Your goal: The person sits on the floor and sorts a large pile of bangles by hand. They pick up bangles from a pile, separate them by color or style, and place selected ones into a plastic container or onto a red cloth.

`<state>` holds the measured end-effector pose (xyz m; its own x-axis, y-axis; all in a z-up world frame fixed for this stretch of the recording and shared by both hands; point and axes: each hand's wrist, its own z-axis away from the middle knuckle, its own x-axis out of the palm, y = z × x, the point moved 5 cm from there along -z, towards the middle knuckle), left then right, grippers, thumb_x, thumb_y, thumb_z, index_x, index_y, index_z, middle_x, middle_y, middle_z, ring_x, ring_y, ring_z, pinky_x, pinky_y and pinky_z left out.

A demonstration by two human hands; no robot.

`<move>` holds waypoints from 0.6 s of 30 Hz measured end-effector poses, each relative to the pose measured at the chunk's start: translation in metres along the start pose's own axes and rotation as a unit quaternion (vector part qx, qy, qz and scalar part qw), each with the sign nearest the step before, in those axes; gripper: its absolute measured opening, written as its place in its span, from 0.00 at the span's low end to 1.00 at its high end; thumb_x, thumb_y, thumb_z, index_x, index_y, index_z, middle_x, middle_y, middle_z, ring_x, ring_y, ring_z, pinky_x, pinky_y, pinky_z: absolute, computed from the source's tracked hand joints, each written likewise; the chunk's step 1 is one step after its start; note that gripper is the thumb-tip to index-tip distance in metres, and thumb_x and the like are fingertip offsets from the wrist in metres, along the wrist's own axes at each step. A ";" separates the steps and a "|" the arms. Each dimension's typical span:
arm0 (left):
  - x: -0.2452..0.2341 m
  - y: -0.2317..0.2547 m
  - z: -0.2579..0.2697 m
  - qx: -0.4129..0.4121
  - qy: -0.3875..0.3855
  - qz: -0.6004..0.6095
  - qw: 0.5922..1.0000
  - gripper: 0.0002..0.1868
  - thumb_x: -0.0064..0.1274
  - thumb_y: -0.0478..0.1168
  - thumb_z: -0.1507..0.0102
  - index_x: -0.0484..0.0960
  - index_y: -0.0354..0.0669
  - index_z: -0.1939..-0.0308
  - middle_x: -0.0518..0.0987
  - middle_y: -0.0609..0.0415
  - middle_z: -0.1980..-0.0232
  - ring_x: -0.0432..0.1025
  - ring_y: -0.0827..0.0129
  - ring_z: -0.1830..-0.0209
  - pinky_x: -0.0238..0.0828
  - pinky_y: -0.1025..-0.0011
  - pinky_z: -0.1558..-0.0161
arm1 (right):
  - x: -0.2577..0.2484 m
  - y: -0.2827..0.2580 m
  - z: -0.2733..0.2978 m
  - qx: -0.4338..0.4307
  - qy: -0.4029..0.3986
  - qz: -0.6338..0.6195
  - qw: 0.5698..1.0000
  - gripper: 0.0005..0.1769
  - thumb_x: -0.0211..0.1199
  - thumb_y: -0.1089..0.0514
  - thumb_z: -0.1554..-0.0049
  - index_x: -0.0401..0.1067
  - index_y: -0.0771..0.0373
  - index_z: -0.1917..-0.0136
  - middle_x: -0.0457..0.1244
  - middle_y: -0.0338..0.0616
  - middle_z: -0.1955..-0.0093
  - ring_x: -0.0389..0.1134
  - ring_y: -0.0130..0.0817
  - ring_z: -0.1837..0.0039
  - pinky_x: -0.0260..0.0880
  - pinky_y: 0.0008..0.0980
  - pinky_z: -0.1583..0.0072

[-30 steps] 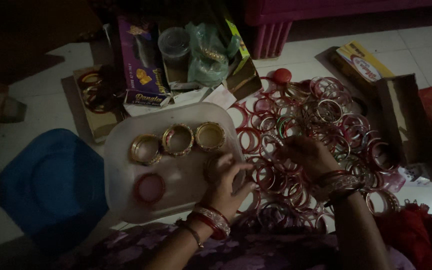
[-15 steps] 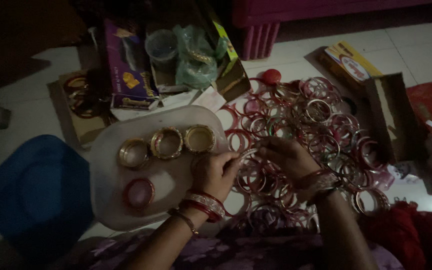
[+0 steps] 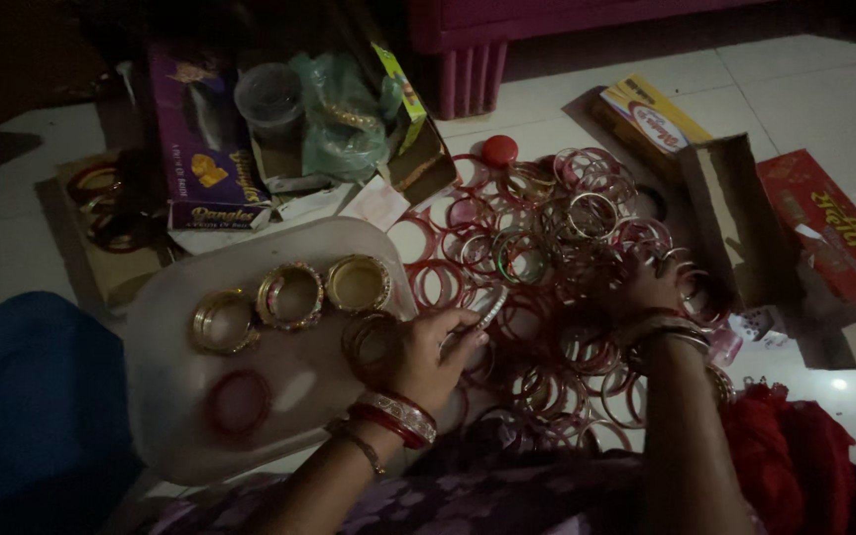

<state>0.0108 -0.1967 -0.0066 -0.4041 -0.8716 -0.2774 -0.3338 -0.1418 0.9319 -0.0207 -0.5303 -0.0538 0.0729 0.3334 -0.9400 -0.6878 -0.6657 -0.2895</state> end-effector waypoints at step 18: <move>-0.012 0.014 -0.005 -0.097 -0.064 -0.027 0.993 0.11 0.60 0.40 0.37 0.85 0.38 0.55 0.87 0.53 0.60 0.81 0.71 0.62 0.77 0.69 0.59 | 0.038 0.033 -0.070 -0.093 0.106 0.042 0.989 0.40 0.67 0.38 0.54 0.70 0.52 0.30 0.54 0.55 0.23 0.55 0.73 0.27 0.62 0.69 0.39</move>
<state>0.0150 -0.1903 0.0111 -0.4983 -0.7958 -0.3441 -0.1931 -0.2851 0.9389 0.0099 -0.5862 -0.1120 0.1844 0.1370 -0.9733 -0.5541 -0.8034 -0.2180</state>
